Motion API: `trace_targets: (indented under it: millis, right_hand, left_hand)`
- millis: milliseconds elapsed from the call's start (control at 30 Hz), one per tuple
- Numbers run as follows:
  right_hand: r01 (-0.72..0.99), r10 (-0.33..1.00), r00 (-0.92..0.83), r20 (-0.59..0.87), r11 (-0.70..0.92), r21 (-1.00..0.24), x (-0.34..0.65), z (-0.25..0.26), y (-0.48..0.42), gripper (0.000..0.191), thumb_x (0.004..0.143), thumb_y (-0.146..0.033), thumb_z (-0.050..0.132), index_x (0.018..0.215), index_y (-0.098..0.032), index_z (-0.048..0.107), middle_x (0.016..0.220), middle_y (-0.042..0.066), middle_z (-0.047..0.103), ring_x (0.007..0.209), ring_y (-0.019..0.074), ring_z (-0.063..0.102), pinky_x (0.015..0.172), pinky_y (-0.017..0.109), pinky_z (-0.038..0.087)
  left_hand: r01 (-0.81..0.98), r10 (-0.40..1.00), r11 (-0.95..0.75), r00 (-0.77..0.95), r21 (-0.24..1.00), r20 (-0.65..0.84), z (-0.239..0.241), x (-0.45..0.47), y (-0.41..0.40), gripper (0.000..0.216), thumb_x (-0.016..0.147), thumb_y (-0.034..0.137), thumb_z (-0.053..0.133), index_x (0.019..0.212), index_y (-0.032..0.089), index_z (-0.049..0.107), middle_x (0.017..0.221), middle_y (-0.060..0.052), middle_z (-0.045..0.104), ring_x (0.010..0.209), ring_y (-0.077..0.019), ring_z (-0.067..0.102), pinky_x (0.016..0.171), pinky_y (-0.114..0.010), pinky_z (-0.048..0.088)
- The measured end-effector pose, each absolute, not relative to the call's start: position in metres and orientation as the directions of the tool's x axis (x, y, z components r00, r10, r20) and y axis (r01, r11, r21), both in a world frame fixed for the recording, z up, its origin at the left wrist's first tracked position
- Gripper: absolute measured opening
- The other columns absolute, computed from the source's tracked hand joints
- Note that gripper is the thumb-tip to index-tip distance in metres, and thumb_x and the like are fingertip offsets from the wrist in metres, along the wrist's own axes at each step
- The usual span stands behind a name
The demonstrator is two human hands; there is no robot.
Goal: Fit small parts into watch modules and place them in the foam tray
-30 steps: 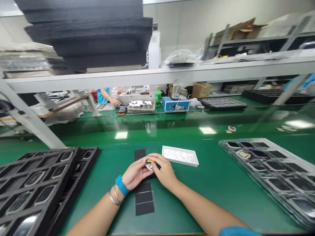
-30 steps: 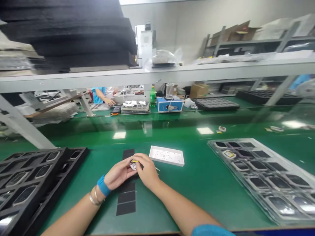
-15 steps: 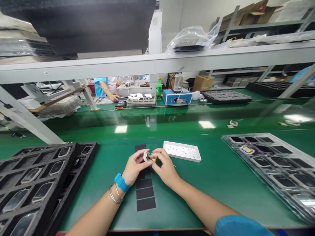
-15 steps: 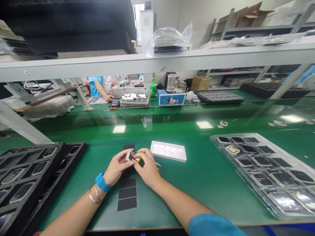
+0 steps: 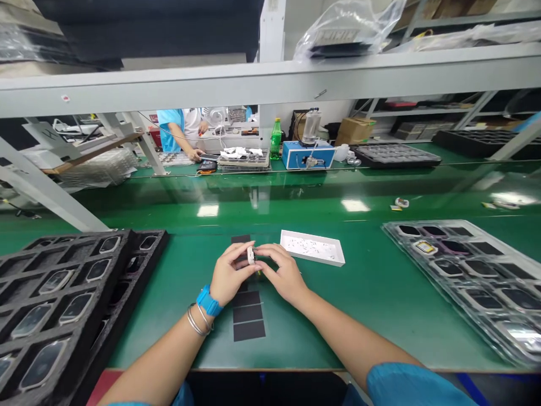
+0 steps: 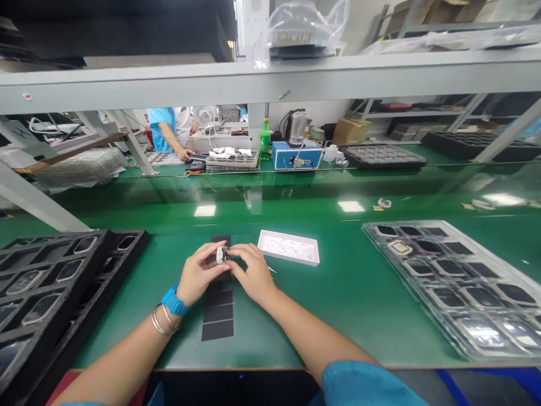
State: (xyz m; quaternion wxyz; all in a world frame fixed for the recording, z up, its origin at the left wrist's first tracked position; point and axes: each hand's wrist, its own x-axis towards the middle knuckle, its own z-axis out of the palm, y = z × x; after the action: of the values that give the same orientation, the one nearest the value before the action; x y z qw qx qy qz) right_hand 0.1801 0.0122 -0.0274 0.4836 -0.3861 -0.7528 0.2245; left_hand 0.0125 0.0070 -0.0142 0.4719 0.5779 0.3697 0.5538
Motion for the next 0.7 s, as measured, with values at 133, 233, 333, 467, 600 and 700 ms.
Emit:
trace_targets:
  millis: [133,233,333,467,600,700]
  right_hand:
    - [0.402,0.792,-0.215,0.572,0.606,-0.687,0.1789,-0.0285,0.0111,0.012,0.088,-0.028,0.061,0.096,-0.025,0.069,0.107,0.006,0.073,0.102,0.022,0.068,0.111,0.058,0.034]
    - [0.418,0.781,-0.209,0.588,0.615,-0.669,0.1785,-0.0297,0.0105,0.009,0.086,-0.026,0.061,0.087,-0.025,0.07,0.104,0.006,0.073,0.099,0.0218,0.069,0.111,0.058,0.034]
    - [0.435,0.78,-0.208,0.59,0.614,-0.659,0.179,-0.0303,0.0108,0.01,0.085,-0.026,0.06,0.083,-0.025,0.07,0.102,0.006,0.074,0.096,0.0216,0.07,0.111,0.058,0.034]
    - [0.445,0.795,-0.207,0.57,0.595,-0.669,0.1794,-0.0305,0.0111,0.009,0.084,-0.026,0.062,0.084,-0.025,0.071,0.102,0.006,0.073,0.096,0.0216,0.07,0.112,0.059,0.031]
    - [0.429,0.805,-0.21,0.555,0.586,-0.687,0.1788,-0.031,0.0115,0.007,0.083,-0.025,0.063,0.083,-0.025,0.07,0.1,0.005,0.074,0.095,0.0217,0.07,0.111,0.059,0.033]
    - [0.421,0.803,-0.211,0.558,0.59,-0.689,0.1787,-0.0315,0.0127,0.007,0.083,-0.024,0.064,0.082,-0.025,0.071,0.099,0.005,0.074,0.093,0.0219,0.07,0.108,0.06,0.035]
  left_hand:
    - [-0.109,0.969,-0.222,0.086,0.969,0.232,-0.0106,0.0137,0.0047,0.047,0.062,0.025,0.087,0.107,0.027,0.074,0.103,-0.005,0.06,0.097,-0.0204,0.065,0.086,-0.035,0.059]
    - [-0.112,0.978,-0.185,0.075,0.976,0.194,-0.0085,0.0155,0.0027,0.046,0.06,0.024,0.088,0.105,0.025,0.075,0.103,-0.006,0.059,0.095,-0.0217,0.064,0.086,-0.036,0.059]
    - [-0.117,0.98,-0.173,0.08,0.978,0.183,-0.0085,0.0165,0.0024,0.046,0.06,0.024,0.088,0.104,0.024,0.075,0.104,-0.006,0.058,0.093,-0.0218,0.064,0.085,-0.036,0.059]
    - [-0.121,0.979,-0.168,0.094,0.978,0.18,-0.0104,0.016,0.0037,0.047,0.06,0.024,0.087,0.105,0.024,0.075,0.104,-0.007,0.058,0.096,-0.0221,0.064,0.087,-0.036,0.059]
    - [-0.109,0.979,-0.166,0.099,0.98,0.177,-0.0119,0.0147,0.0044,0.047,0.061,0.025,0.087,0.106,0.024,0.075,0.105,-0.007,0.058,0.096,-0.0221,0.064,0.086,-0.036,0.059]
    - [-0.11,0.978,-0.168,0.103,0.98,0.179,-0.0125,0.0142,0.0045,0.047,0.061,0.025,0.087,0.107,0.025,0.075,0.105,-0.006,0.058,0.096,-0.0217,0.064,0.086,-0.036,0.059]
